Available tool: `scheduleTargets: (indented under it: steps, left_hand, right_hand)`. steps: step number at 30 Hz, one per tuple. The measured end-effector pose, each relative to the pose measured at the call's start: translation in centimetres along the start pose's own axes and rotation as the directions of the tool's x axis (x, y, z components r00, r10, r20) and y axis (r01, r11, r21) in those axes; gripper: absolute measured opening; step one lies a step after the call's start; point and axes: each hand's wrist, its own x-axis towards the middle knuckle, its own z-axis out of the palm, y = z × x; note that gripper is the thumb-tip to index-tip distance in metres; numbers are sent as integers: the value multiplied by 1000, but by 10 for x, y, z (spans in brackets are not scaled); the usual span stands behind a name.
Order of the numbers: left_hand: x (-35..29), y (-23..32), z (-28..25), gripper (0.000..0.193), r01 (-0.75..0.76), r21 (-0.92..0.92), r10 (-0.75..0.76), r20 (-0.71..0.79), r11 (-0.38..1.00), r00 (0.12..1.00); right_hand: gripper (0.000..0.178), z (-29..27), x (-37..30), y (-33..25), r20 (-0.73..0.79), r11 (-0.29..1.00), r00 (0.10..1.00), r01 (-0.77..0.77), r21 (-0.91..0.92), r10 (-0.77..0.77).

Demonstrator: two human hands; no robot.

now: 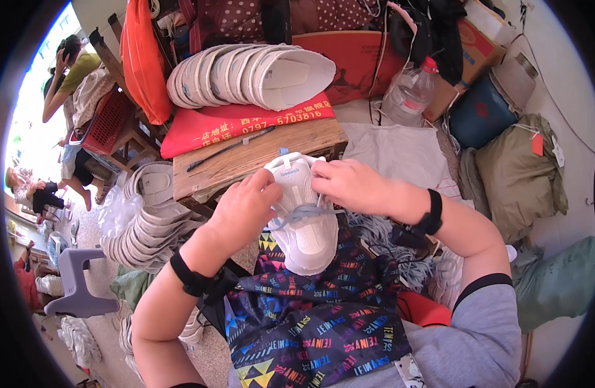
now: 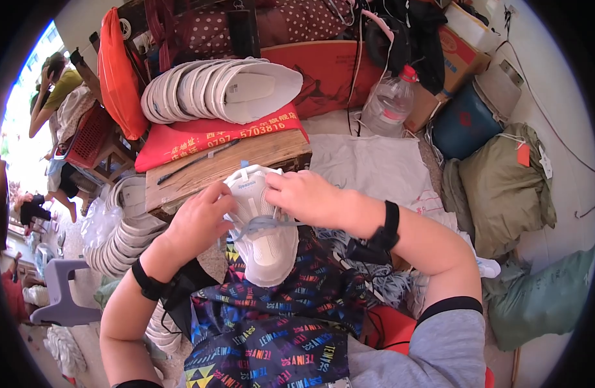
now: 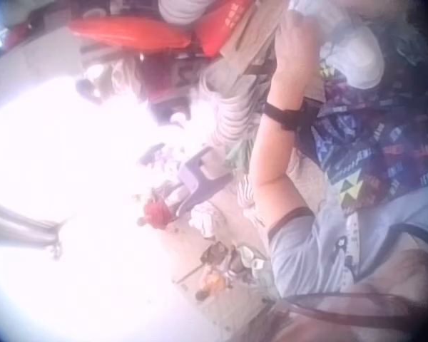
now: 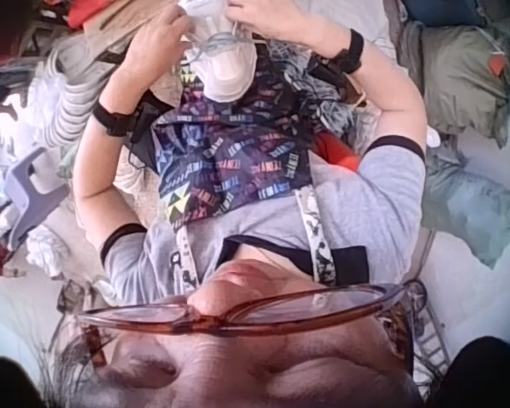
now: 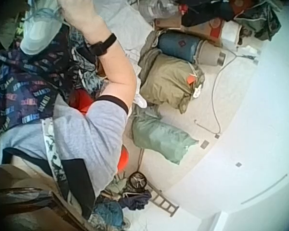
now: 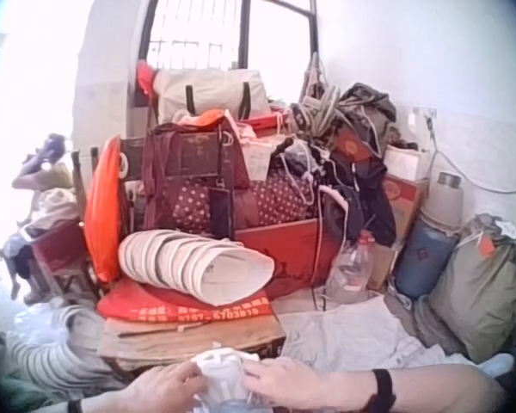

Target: The recorder is lacing up a white athletic shoe in a workshop setting.

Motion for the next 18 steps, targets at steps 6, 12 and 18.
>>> scheduleTargets:
  steps: [6, 12, 18]
  left_hand:
    - [-3, -20, 11, 26, -85, -139, 93, 49, 987, 994]
    - [-8, -3, 35, 11, 107, -310, -115, -9, 945, 993]
    - [0, 32, 30, 9, 36, -672, -439, -440, 739, 783]
  right_hand:
    - [16, 4, 0, 16, 225, 907, 974, -88, 411, -8]
    - [15, 23, -3, -8, 180, 723, 954, -300, 622, 241]
    - [12, -18, 22, -43, 56, 526, 901, -301, 796, 430]
